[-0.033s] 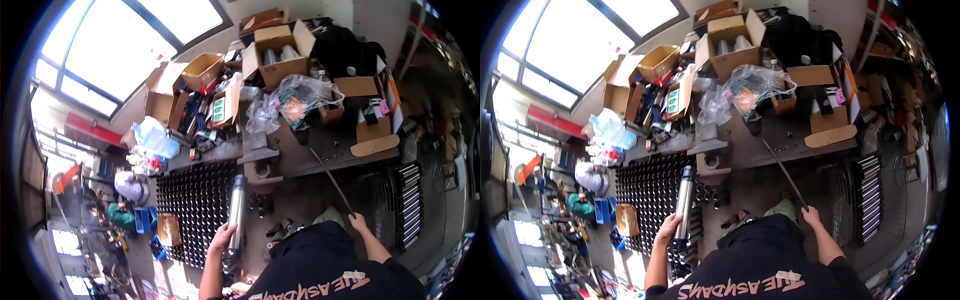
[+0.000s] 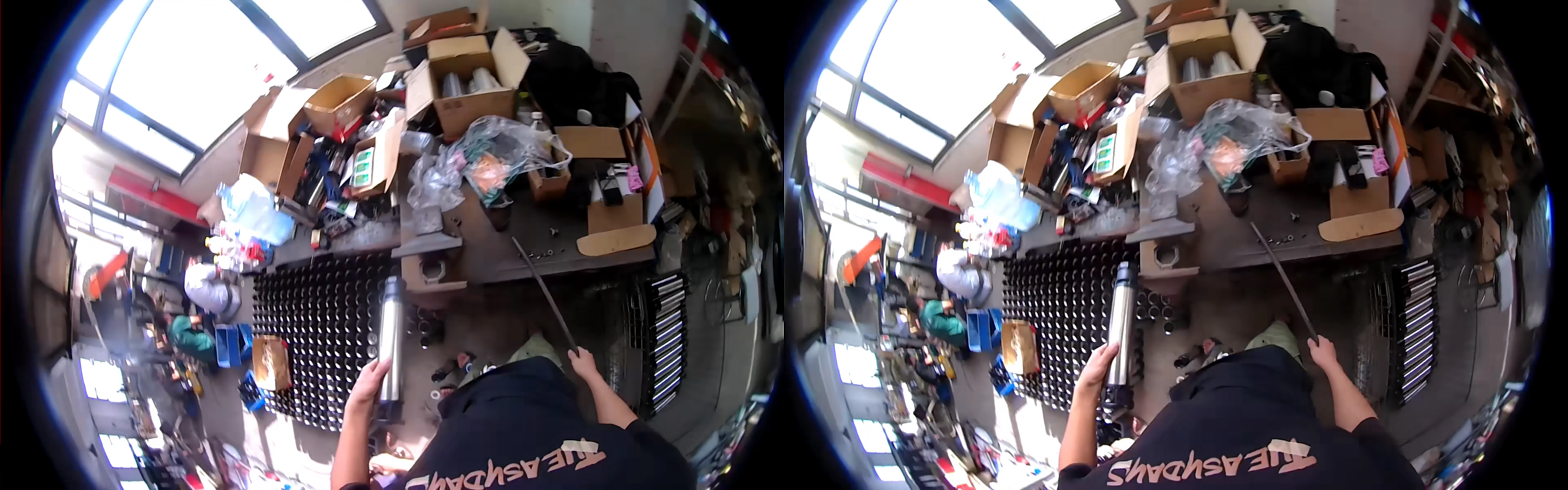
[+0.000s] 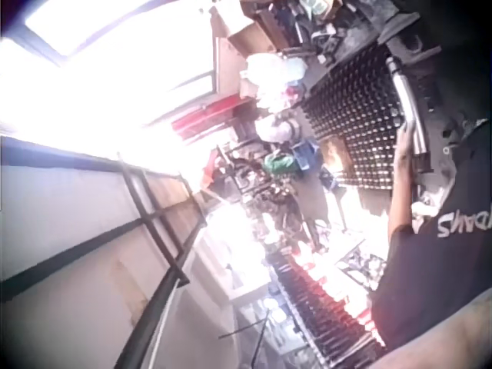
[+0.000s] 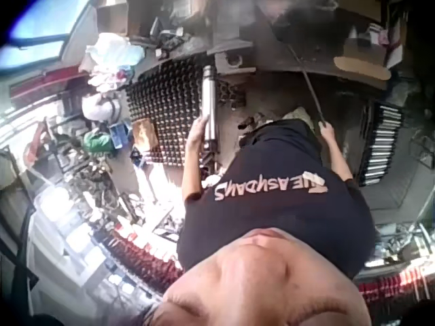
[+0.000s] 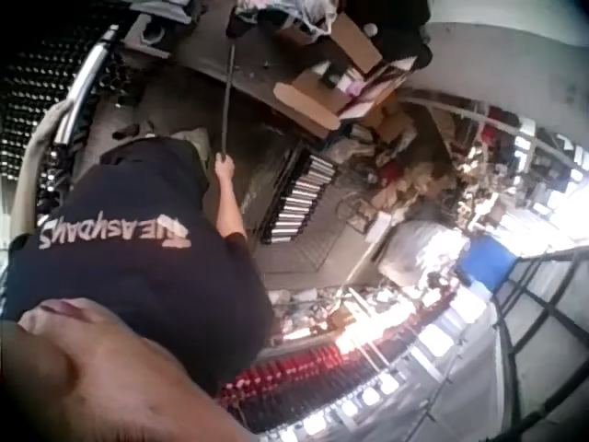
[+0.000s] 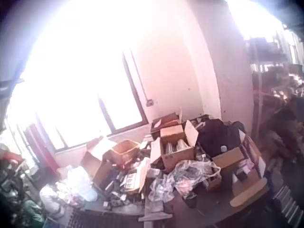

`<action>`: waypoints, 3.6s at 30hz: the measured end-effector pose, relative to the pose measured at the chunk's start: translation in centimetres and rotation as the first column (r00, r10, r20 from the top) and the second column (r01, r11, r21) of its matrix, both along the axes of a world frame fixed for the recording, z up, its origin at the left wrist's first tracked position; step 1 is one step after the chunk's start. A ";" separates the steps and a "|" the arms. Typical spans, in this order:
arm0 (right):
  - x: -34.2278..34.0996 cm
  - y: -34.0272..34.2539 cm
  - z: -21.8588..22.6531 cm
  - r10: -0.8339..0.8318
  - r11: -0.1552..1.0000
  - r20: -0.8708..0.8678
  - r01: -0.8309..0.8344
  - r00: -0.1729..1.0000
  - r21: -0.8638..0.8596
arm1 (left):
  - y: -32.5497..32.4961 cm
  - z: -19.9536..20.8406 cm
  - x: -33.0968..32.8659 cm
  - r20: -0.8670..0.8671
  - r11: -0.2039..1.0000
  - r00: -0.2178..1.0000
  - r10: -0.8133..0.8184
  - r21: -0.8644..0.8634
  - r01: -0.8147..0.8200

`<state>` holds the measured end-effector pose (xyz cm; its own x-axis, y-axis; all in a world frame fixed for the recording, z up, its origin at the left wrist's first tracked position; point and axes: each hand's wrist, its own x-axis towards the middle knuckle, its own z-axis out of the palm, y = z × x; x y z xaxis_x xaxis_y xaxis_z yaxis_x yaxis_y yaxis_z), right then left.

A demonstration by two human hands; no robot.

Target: The person assembles metal cylinders by placing them into a specialized press, rotating a handle to secure components, and then placing the finished cylinders into a wire cart.

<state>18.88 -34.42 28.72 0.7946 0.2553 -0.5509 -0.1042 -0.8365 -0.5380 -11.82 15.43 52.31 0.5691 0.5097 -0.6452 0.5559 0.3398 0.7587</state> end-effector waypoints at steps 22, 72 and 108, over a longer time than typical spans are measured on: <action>5.7 -1.8 -0.1 0.095 0.992 -0.101 -0.102 0.990 -0.072 | -7.1 7.9 14.6 0.411 0.806 0.736 0.537 -0.507 -0.306; 6.2 16.0 -2.6 0.146 0.969 -0.369 -0.057 0.918 0.240 | -9.9 10.0 16.4 0.827 0.816 0.288 0.483 -0.544 0.196; 3.5 6.1 -3.1 0.146 0.968 0.013 -0.141 0.989 -0.208 | -6.9 9.7 16.8 0.772 0.857 0.428 0.470 -0.516 -0.012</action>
<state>22.38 -28.31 25.61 0.7739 0.2512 -0.5814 0.0378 -0.9346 -0.3536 5.02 8.55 62.06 0.8208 0.5677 -0.0641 -0.4513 0.7131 0.5365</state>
